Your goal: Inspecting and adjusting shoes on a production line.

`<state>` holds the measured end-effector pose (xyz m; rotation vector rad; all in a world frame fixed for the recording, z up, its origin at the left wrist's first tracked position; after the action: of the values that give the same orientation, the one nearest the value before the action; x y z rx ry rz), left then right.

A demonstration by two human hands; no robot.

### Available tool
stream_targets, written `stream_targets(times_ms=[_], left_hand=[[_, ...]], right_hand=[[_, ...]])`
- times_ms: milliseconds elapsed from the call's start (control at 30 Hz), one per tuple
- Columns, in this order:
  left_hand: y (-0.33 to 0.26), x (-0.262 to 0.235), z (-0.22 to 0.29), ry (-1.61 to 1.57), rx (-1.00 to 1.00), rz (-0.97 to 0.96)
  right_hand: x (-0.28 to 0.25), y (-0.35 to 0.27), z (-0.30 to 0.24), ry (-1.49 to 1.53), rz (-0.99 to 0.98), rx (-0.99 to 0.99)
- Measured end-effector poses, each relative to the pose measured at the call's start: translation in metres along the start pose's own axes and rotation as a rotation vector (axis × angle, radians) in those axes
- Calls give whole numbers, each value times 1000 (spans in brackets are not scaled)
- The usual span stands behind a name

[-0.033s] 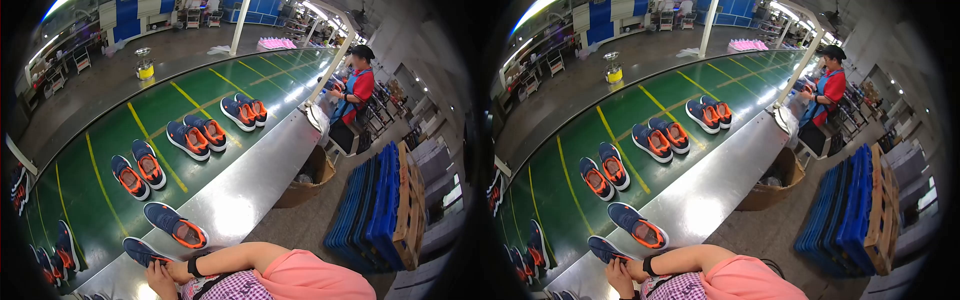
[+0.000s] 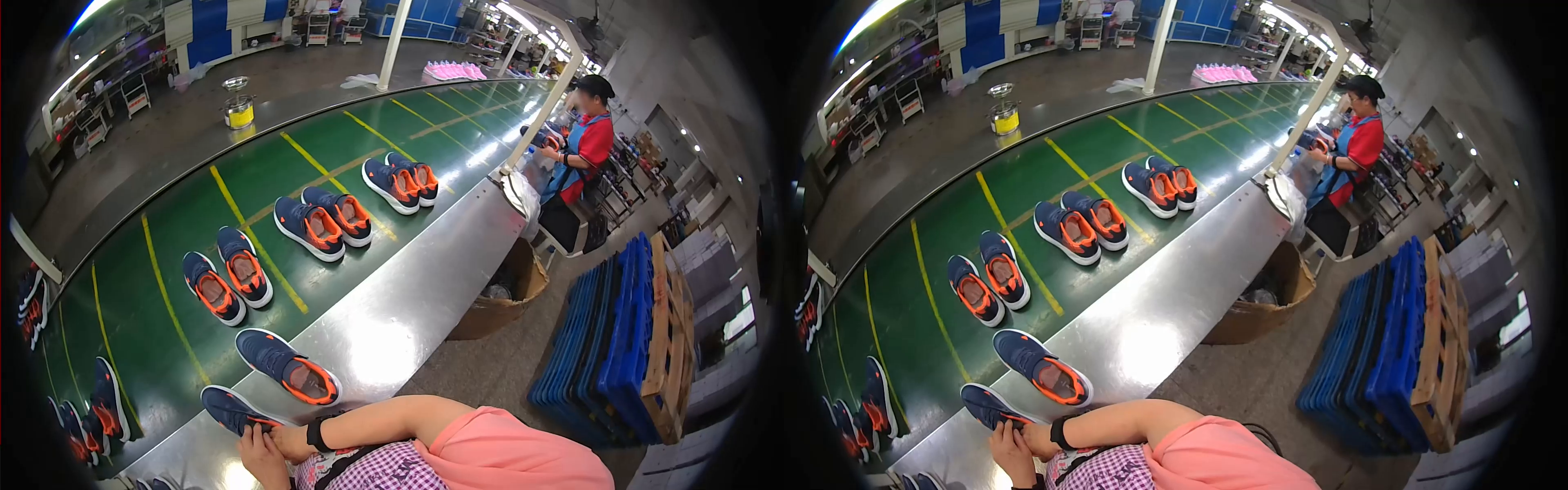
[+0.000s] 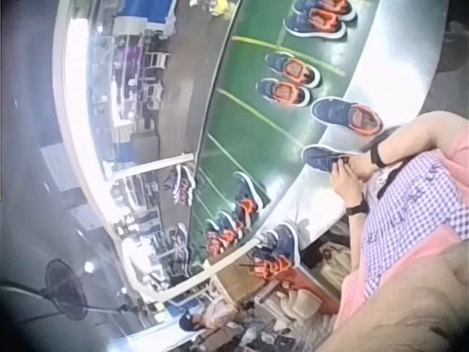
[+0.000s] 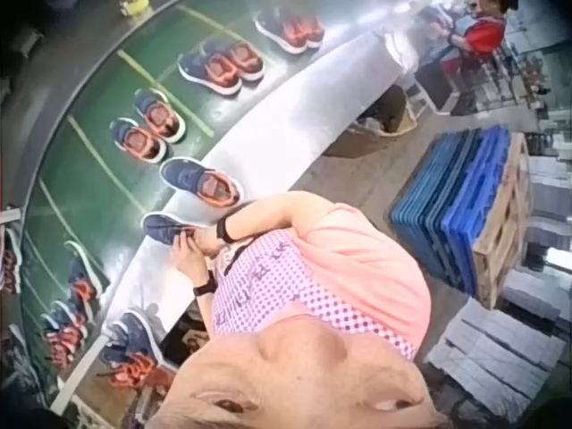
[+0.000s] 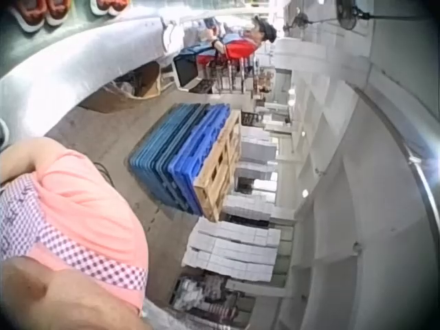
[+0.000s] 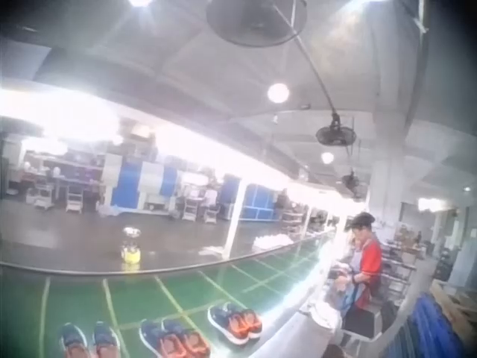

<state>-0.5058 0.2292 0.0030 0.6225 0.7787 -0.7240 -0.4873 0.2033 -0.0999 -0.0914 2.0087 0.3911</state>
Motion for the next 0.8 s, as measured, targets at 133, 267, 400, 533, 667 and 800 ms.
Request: stream_targets(times_ms=[133,267,400,533,667,800], left_hand=[[1,-2,-3,-77,24,-26],[22,-10,-47,-570,-331,17],[83,-40,-37,-563,-451,188],[110,-34,-19,-352,-468,60],[112,-18,-35,-197,-271,10],[84,-36,-53,-272,-353,-51]], right_hand=[[-4,3,-1,1,-106,51],[-46,-4,-4,-64,-54,45],[-58,-5,9,13,-410,160],[-52,-3,0,-3,-316,45],[-44,-2,-2,21,-310,60],[-42,-1,0,16,-302,65]])
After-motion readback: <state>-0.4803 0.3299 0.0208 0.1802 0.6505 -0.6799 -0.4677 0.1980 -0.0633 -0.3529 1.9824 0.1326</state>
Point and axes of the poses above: each hand's wrist, its own y-axis towards the middle knuckle, its own x-axis out of the palm, z = x × y, the point moved 7 cm from there along y, towards the middle knuckle, and after that the axes turned 13 degrees about -y, right-handed, at the moved point
